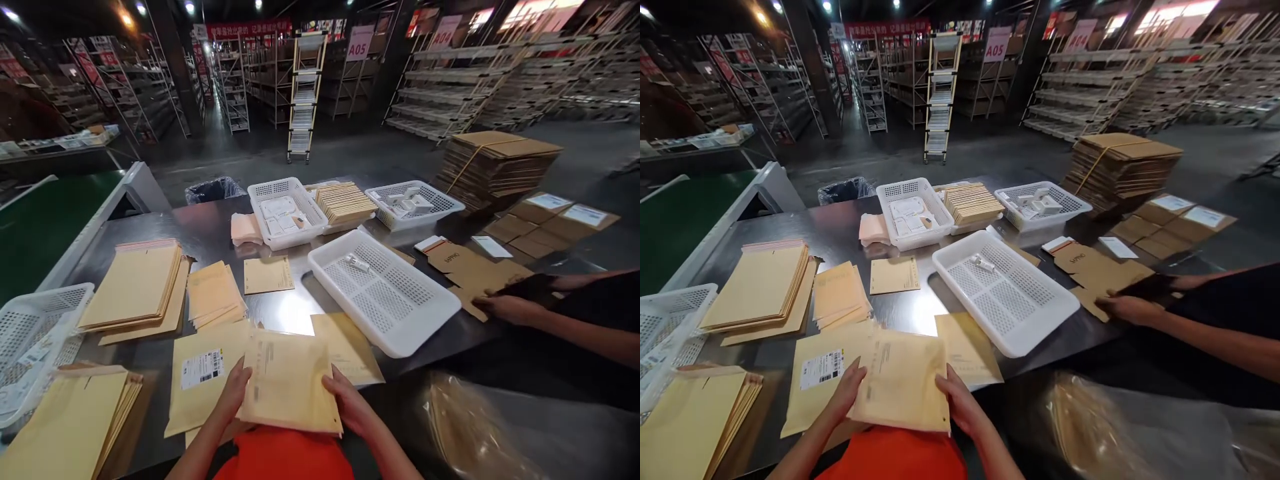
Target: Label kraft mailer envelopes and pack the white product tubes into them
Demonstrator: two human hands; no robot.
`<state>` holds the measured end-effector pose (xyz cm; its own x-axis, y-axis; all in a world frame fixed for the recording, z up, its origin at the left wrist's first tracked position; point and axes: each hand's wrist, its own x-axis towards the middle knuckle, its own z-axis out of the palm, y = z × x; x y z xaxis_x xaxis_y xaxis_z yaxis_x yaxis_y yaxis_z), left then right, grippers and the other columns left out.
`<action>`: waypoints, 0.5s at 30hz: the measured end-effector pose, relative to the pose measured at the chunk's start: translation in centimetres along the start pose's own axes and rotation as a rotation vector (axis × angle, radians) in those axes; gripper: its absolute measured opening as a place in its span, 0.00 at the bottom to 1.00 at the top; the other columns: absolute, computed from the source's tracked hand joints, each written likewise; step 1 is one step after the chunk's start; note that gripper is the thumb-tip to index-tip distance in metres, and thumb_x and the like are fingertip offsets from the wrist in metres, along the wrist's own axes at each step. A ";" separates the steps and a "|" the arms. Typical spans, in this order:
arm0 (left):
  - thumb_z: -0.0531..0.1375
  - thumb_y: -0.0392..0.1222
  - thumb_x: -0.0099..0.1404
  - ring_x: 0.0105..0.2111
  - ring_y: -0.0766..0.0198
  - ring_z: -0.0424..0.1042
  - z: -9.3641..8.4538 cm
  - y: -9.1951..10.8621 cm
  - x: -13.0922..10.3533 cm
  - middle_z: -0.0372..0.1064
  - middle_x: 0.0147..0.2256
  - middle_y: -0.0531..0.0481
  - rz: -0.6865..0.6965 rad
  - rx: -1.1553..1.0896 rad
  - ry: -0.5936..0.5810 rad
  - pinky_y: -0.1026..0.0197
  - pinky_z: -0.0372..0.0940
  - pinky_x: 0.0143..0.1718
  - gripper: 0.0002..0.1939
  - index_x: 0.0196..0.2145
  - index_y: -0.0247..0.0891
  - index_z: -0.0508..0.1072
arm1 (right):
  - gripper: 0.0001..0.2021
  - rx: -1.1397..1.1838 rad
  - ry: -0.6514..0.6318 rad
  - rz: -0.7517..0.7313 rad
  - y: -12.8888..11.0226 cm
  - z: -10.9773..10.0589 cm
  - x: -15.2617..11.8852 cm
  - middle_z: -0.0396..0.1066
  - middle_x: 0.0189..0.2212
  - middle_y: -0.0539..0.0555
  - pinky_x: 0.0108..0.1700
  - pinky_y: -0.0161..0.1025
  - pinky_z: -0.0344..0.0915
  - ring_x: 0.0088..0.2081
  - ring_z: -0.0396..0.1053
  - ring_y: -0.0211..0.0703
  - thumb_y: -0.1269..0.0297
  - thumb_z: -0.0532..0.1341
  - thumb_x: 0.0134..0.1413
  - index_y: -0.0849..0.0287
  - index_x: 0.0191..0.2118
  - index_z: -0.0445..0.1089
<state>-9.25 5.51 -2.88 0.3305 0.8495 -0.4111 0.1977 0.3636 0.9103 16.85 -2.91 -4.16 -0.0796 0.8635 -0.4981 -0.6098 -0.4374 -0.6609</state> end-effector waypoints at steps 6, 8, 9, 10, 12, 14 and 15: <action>0.42 0.44 0.69 0.52 0.51 0.67 0.0 0.1 2.2 0.66 0.55 0.38 0.098 0.834 -0.166 0.51 0.60 0.54 0.22 0.53 0.37 0.67 | 0.32 -0.028 0.167 -0.021 -1.4 -2.5 -0.2 0.77 0.45 0.58 0.50 0.54 0.69 0.46 0.74 0.59 0.56 0.71 0.37 0.53 0.52 0.65; 0.47 0.41 0.67 0.51 0.47 0.68 0.0 -0.5 3.8 0.63 0.58 0.37 0.056 0.971 -0.180 0.46 0.59 0.53 0.20 0.52 0.37 0.68 | 0.30 -0.058 0.210 -0.020 -2.3 -3.3 0.1 0.77 0.44 0.58 0.49 0.55 0.69 0.45 0.75 0.59 0.56 0.71 0.36 0.53 0.50 0.66; 0.49 0.38 0.65 0.50 0.45 0.69 -0.1 -0.9 4.5 0.61 0.60 0.37 0.042 0.998 -0.202 0.44 0.59 0.53 0.19 0.52 0.38 0.69 | 0.30 -0.077 0.212 -0.018 -2.8 -3.6 0.2 0.77 0.44 0.57 0.49 0.55 0.69 0.44 0.75 0.59 0.57 0.72 0.35 0.53 0.48 0.67; 0.50 0.35 0.63 0.49 0.45 0.70 -0.2 -1.3 5.1 0.59 0.62 0.37 0.033 1.033 -0.226 0.43 0.59 0.52 0.20 0.52 0.39 0.68 | 0.29 -0.095 0.202 -0.016 -3.3 -3.8 0.5 0.77 0.44 0.57 0.49 0.55 0.69 0.44 0.75 0.59 0.57 0.72 0.35 0.53 0.48 0.67; 0.50 0.31 0.62 0.47 0.44 0.72 -0.4 -2.1 5.8 0.55 0.64 0.36 0.020 1.097 -0.255 0.43 0.60 0.50 0.25 0.56 0.40 0.65 | 0.29 -0.126 0.164 -0.010 -4.2 -3.9 1.0 0.77 0.44 0.57 0.48 0.55 0.69 0.44 0.75 0.59 0.58 0.71 0.35 0.52 0.48 0.68; 0.49 0.30 0.62 0.45 0.43 0.73 -0.6 -2.8 6.0 0.50 0.66 0.33 0.016 1.149 -0.263 0.43 0.62 0.47 0.27 0.59 0.40 0.62 | 0.28 -0.161 0.137 0.000 -4.9 -3.5 1.5 0.77 0.43 0.56 0.46 0.54 0.70 0.43 0.75 0.59 0.59 0.70 0.36 0.52 0.49 0.68; 0.49 0.31 0.62 0.45 0.43 0.73 -0.7 -3.2 6.0 0.47 0.66 0.32 0.019 1.171 -0.267 0.43 0.62 0.46 0.27 0.59 0.39 0.62 | 0.28 -0.184 0.135 0.000 -5.2 -3.1 1.7 0.78 0.43 0.56 0.45 0.53 0.70 0.42 0.76 0.59 0.59 0.69 0.36 0.52 0.48 0.69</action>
<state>-8.55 9.72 -8.18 0.4960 0.6945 -0.5212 0.8639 -0.3339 0.3772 22.32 0.05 -3.36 0.0341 0.8275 -0.5604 -0.4548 -0.4865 -0.7460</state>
